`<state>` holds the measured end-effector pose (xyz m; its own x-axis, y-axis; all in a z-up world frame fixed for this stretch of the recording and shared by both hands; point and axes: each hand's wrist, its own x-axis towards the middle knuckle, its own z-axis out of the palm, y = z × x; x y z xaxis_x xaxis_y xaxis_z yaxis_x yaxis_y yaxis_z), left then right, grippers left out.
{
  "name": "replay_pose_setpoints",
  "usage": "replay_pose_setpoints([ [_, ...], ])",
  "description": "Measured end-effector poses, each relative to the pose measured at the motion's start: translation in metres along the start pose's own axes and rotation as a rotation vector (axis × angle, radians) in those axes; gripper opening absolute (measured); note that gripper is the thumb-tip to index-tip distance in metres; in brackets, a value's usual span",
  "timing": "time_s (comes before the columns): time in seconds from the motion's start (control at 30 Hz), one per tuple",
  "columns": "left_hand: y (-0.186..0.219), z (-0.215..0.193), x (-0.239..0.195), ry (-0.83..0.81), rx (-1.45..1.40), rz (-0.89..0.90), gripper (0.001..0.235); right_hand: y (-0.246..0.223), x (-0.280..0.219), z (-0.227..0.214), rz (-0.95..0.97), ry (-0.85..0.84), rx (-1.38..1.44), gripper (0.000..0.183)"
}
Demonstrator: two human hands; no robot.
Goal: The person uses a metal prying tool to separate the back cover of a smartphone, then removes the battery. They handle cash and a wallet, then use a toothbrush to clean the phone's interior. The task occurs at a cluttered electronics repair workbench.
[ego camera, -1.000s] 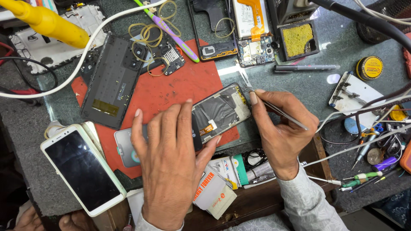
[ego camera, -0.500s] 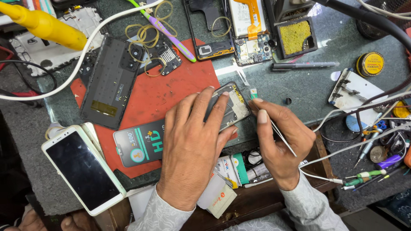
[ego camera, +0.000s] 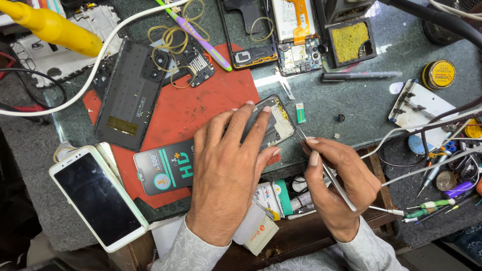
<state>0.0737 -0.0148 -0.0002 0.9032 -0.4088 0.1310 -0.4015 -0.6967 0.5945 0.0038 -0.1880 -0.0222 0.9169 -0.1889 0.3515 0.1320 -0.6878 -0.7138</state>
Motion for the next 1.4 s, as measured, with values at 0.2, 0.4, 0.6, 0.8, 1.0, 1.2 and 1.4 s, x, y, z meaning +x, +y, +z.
replay_pose_setpoints([
  [0.2,0.000,0.001,0.000,0.008,-0.008,-0.005,0.059,0.001,-0.002,0.005,-0.065,0.027,-0.090,0.024],
  [0.4,0.000,0.002,-0.001,0.032,-0.026,0.001,0.059,-0.006,-0.001,0.008,-0.101,0.026,-0.141,0.024],
  [0.6,-0.001,0.002,-0.002,0.034,-0.042,-0.002,0.058,-0.005,0.010,0.013,-0.110,-0.005,-0.113,0.024],
  [0.8,-0.001,0.002,-0.002,0.050,-0.056,0.014,0.056,-0.008,0.016,0.014,-0.145,0.003,-0.156,0.021],
  [1.0,-0.004,0.001,-0.003,0.064,-0.066,0.031,0.056,-0.004,0.021,0.017,-0.142,-0.001,-0.104,0.017],
  [1.2,-0.004,0.001,-0.002,0.070,-0.065,0.034,0.056,0.011,0.034,0.025,-0.120,-0.021,-0.030,0.016],
  [1.4,-0.006,0.002,-0.002,0.063,-0.092,0.048,0.056,0.009,0.040,0.026,-0.138,-0.029,0.015,0.016],
])
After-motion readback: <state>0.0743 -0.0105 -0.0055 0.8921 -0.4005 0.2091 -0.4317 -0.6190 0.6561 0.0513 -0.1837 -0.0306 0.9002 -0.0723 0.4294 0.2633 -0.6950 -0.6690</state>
